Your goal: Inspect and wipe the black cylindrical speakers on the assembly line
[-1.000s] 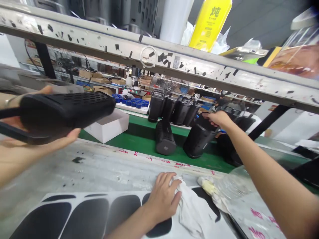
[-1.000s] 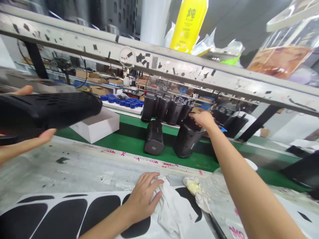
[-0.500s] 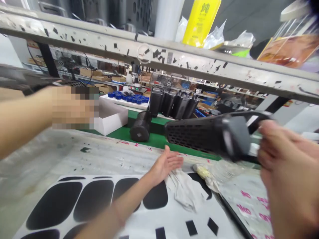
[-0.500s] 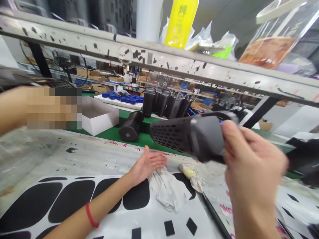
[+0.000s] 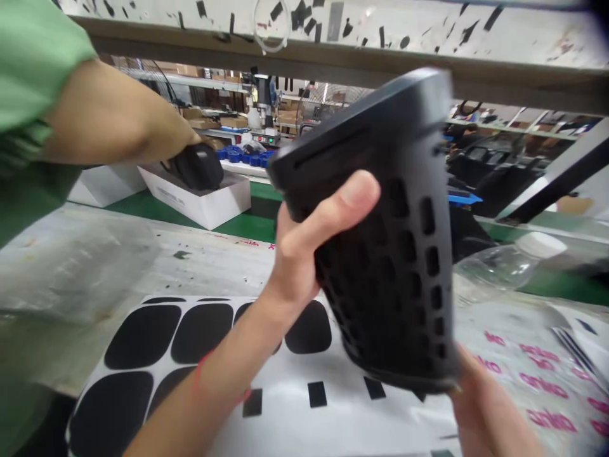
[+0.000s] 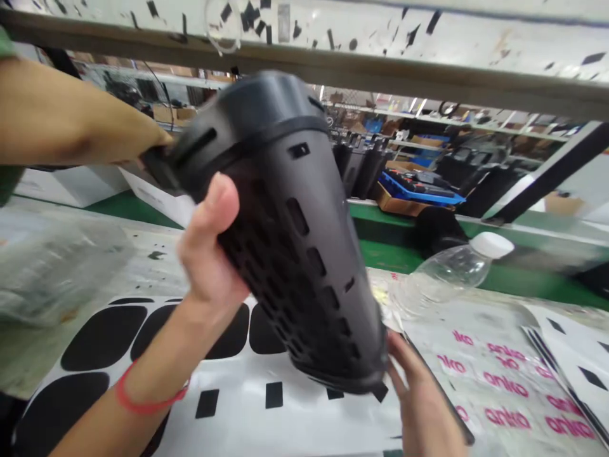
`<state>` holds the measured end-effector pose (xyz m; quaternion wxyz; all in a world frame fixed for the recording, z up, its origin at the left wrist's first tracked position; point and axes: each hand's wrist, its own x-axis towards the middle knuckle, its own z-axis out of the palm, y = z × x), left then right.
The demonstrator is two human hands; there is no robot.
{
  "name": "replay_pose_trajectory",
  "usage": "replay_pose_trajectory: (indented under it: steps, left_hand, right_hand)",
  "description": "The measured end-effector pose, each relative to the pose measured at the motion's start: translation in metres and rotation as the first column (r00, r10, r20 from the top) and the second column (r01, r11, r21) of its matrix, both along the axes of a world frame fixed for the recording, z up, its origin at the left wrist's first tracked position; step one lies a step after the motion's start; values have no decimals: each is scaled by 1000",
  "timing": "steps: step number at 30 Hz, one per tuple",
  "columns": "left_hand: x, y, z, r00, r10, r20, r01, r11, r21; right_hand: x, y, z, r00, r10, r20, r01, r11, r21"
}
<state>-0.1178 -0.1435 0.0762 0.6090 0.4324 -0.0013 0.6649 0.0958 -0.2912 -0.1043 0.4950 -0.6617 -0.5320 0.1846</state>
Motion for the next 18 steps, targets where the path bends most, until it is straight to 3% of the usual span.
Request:
replay_pose_trajectory:
  steps: [2,3,4,5,7,10,12,13,16,18]
  left_hand:
    - [-11,-11,8,998,30,-57,-25,996,91]
    - [-16,-16,10,995,54,-87,-44,993,113]
    - [-19,-20,10,989,94,-111,-78,987,139]
    - [-22,-22,8,982,139,-126,-119,980,158]
    - [-27,-21,2,967,223,-121,-200,964,176]
    - [-34,-10,-13,940,323,-110,-298,934,199]
    - [-38,-5,-22,919,363,-156,-325,919,224]
    - [-40,-3,-26,910,363,-201,-315,920,234]
    - [-44,-4,-35,868,356,-345,-280,926,252]
    - [-42,-7,-38,850,346,-397,-257,931,261]
  right_hand:
    - [-15,0,-14,973,147,176,-143,989,-35]
    - [-22,2,-21,908,209,363,-212,977,-31]
    - [-29,4,-27,788,236,569,-267,963,-29]
    - [-36,6,-34,637,225,737,-307,951,-25]
    - [-53,9,-46,384,116,916,-302,953,6]
    - [-80,5,-55,213,-44,976,-159,984,79]
    - [-89,0,-53,187,-69,980,-69,994,83]
    - [-89,0,-50,211,-57,976,-65,995,73]
    - [-64,11,-37,367,-33,930,-122,989,83]
    - [-34,27,-29,435,-88,896,-77,988,135]
